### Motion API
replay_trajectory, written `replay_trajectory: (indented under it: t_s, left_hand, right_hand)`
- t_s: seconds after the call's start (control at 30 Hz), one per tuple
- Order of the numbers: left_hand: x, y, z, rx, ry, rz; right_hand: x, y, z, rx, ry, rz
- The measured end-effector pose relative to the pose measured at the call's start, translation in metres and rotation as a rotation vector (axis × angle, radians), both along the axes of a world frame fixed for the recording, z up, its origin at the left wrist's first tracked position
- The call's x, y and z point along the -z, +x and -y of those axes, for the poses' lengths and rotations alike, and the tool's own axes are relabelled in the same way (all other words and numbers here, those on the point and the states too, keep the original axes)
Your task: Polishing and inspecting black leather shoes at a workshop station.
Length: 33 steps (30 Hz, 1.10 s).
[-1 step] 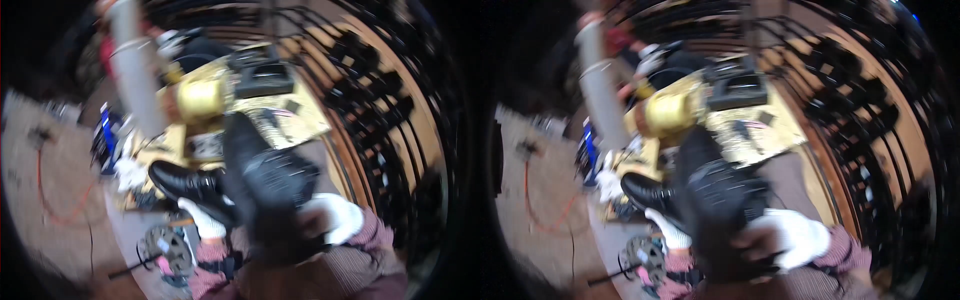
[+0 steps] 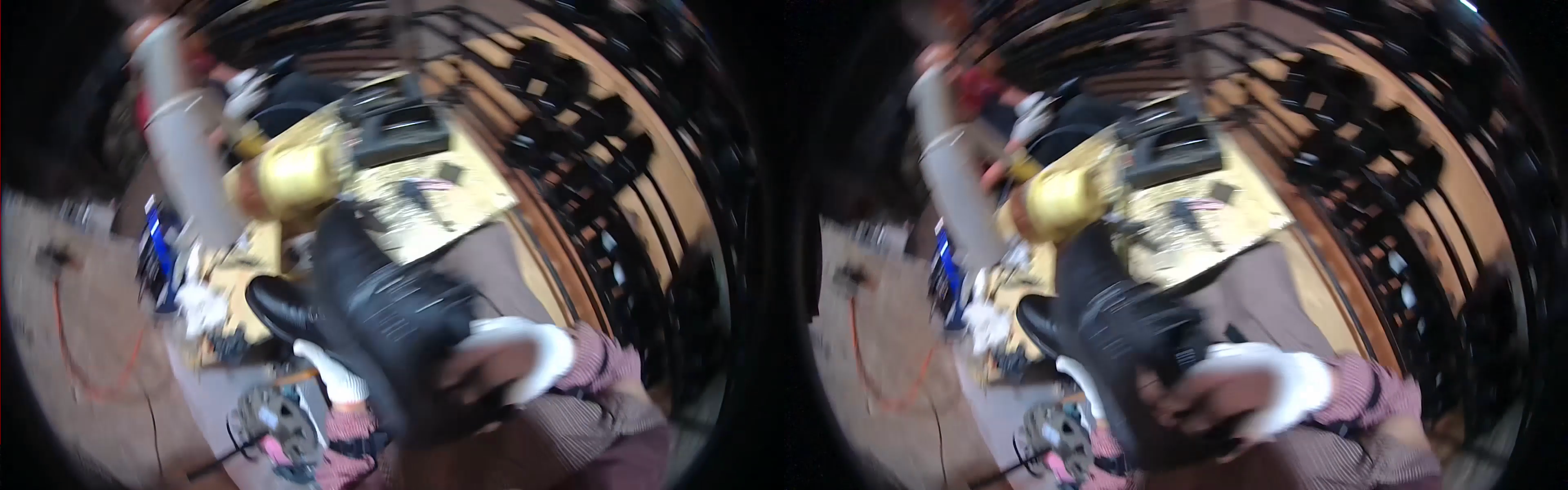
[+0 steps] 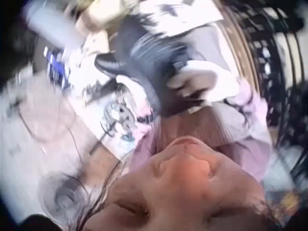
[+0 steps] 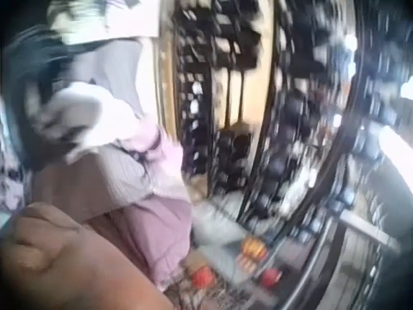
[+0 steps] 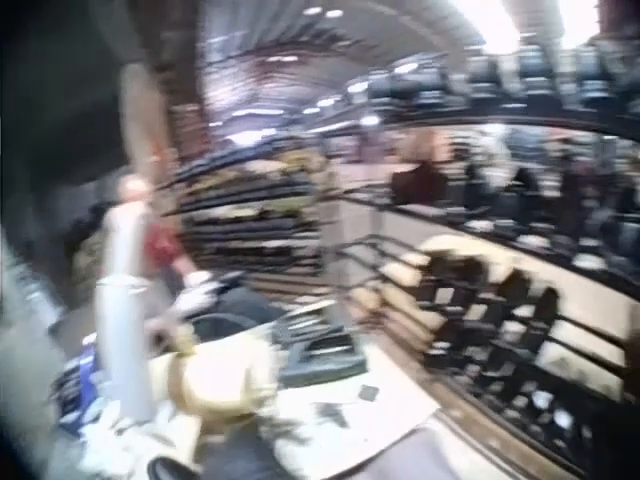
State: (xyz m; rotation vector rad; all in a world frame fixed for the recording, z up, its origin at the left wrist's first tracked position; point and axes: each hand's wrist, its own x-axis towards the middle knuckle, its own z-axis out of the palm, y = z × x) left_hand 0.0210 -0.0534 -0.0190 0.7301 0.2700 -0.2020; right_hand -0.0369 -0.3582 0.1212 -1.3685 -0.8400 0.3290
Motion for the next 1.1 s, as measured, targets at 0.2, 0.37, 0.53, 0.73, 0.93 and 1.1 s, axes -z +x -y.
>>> replay_trajectory:
  t_s: [0.2, 0.37, 0.53, 0.73, 0.93, 1.1]
  left_hand:
    - [0.013, -0.018, 0.068, 0.54, 0.045, 0.021]
    - [0.002, -0.015, 0.103, 0.812, 0.055, 0.05]
    - [-0.011, -0.015, 0.13, 0.993, 0.053, 0.094]
    - [-0.03, -0.02, 0.165, 1.055, 0.075, 0.164]
    - [-0.022, -0.013, 0.127, 0.856, 0.064, 0.132]
    - [-0.009, -0.013, 0.083, 0.677, -0.085, 0.154]
  right_hand:
    - [0.063, -0.008, -0.035, 0.225, -0.37, 0.718]
    - [0.066, -0.041, -0.017, 0.33, -0.481, 0.524]
    - [0.029, -0.064, 0.03, 0.338, -0.578, 0.509]
    - [-0.035, -0.129, 0.075, 0.817, -0.333, 0.391]
    - [-0.06, -0.181, 0.129, 1.403, -0.729, 0.37]
    - [-0.036, -0.158, 0.207, 1.601, -1.072, -0.179]
